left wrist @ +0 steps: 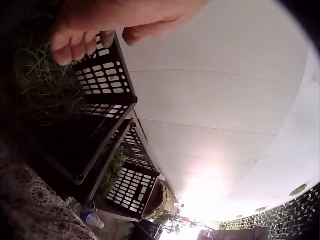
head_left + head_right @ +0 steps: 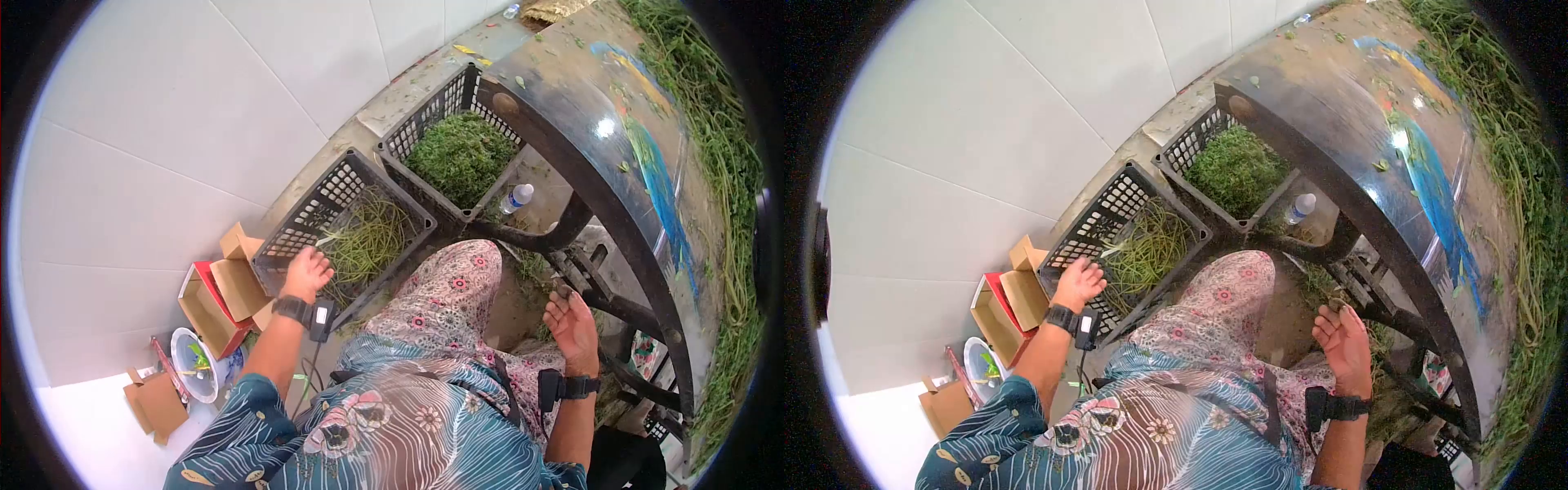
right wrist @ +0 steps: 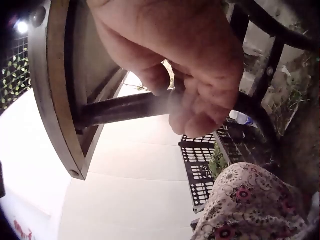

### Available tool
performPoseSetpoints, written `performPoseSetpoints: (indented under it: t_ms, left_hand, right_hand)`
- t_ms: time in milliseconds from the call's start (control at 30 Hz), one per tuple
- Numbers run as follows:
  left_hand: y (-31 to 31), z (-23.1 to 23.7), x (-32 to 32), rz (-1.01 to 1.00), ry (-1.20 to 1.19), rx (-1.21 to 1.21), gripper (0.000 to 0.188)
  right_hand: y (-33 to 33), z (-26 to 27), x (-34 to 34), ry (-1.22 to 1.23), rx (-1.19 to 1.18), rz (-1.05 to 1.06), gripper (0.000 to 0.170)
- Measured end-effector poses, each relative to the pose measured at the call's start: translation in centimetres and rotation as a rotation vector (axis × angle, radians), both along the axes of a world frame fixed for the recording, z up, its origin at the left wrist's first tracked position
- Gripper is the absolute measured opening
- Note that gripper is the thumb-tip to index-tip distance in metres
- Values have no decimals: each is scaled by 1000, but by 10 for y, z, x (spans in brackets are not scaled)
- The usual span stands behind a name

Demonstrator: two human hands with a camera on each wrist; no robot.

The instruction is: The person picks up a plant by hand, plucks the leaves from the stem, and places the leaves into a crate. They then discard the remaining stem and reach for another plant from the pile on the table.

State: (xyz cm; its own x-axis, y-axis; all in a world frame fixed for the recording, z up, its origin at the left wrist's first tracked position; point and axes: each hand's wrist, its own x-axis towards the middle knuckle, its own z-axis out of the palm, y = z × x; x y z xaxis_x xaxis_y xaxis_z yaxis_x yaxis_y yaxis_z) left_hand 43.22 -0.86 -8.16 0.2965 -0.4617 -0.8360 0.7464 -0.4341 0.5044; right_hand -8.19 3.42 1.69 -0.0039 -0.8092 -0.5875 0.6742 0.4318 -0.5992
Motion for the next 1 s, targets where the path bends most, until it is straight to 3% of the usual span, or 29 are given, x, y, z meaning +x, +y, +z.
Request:
performPoseSetpoints:
  t_ms: [133,233,467,567,600,700,833,1000]
  left_hand:
    - [3,8,-18,-107,130,-202,14]
    - [-26,51,-46,-217,25,-358,13]
    - [-80,163,-125,-562,-318,-726,16]
    - [-80,219,-173,-803,-640,-1017,19]
    - [-73,247,-197,-862,-781,-1042,14]
    - [-79,266,-249,-1000,-703,-1312,10]
    - [-75,298,-319,-1213,-897,-1574,9]
    - [-81,312,-383,-1147,-1122,-1933,8]
  right_hand:
    - [5,12,-4,78,-39,3,20]
    - [6,35,3,132,-126,54,22]
    - [35,116,12,398,-377,240,37]
    - [54,159,-5,655,-467,254,43]
    - [59,173,-14,683,-475,212,47]
    - [69,209,-46,808,-543,75,39]
    - [74,242,-90,1129,-387,-61,27]
    - [64,256,-141,1382,-250,-135,26]
